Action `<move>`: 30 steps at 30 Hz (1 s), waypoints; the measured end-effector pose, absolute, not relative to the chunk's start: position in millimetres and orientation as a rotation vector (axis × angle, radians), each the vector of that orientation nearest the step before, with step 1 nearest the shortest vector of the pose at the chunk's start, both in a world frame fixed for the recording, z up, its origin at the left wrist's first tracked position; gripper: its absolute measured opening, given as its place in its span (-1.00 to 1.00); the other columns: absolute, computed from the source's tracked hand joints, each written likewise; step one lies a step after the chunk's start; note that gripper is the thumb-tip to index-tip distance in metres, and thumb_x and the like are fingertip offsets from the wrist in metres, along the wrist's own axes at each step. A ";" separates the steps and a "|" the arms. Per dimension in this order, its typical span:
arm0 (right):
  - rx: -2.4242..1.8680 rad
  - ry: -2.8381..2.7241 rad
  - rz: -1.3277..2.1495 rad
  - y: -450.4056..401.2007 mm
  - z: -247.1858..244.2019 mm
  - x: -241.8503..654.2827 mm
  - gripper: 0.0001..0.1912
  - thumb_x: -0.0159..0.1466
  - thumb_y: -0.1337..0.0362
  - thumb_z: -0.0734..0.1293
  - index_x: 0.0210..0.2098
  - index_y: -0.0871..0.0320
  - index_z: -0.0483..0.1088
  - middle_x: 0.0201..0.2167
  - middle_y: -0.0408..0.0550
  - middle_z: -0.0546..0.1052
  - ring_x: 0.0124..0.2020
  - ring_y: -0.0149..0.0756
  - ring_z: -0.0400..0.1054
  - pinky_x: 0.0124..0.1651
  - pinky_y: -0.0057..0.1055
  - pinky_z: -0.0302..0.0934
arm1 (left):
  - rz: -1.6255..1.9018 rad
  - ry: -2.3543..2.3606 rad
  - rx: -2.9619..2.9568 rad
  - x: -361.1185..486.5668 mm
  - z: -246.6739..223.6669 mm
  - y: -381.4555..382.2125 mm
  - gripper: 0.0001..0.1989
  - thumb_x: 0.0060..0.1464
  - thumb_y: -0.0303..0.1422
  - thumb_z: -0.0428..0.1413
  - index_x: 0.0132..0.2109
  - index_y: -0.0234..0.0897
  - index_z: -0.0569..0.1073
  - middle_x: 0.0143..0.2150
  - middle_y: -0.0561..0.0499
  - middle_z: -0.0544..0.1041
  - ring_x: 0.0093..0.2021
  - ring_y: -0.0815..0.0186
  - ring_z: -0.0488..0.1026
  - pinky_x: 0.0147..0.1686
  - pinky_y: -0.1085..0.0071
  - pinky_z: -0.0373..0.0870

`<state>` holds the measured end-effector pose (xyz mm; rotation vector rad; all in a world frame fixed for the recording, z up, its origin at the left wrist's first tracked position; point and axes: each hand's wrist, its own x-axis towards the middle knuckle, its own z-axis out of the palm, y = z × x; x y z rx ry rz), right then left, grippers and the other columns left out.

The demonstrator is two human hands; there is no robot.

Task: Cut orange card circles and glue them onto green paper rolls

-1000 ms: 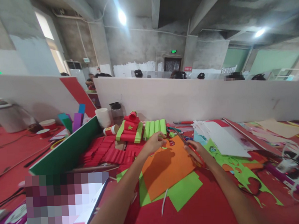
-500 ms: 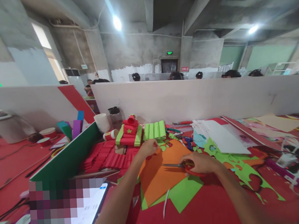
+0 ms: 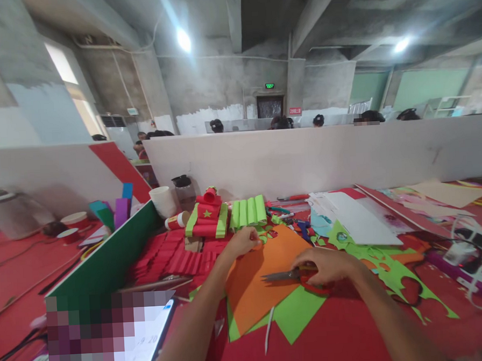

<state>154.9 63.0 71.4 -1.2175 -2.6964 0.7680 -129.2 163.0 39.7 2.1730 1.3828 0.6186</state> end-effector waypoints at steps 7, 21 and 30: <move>-1.163 -2.727 0.796 59.0 76.2 154.1 -0.45 0.06 0.34 0.38 0.06 -0.05 0.49 0.01 -0.09 0.54 -0.02 -0.15 0.41 0.01 -0.39 0.21 | 0.579 1.393 2.193 -127.8 39.9 156.9 -0.90 -0.06 -0.40 0.13 -0.32 -0.27 0.44 -0.42 0.05 0.53 -0.43 0.33 0.43 -0.47 0.49 0.20; -1.213 -2.652 0.757 59.6 73.1 153.2 -0.69 0.21 0.20 0.35 -0.06 0.02 0.56 -0.10 -0.05 0.58 -0.13 -0.20 0.43 -0.07 -0.40 0.23 | 0.551 1.419 2.233 -121.4 40.4 151.7 -0.71 -0.12 -0.43 0.20 -0.16 -0.24 0.42 -0.48 0.13 0.37 -0.47 0.34 0.33 -0.50 0.47 0.10; -1.342 -2.543 0.723 62.9 71.8 154.4 -0.71 0.26 0.14 0.32 -0.07 0.07 0.50 -0.25 -0.05 0.62 -0.29 -0.25 0.47 -0.28 -0.46 0.21 | 1.091 1.400 2.120 -119.1 74.7 143.0 -0.80 0.07 -0.42 0.06 -0.11 -0.20 0.38 -0.33 0.07 0.46 -0.34 0.32 0.40 -0.30 0.43 0.29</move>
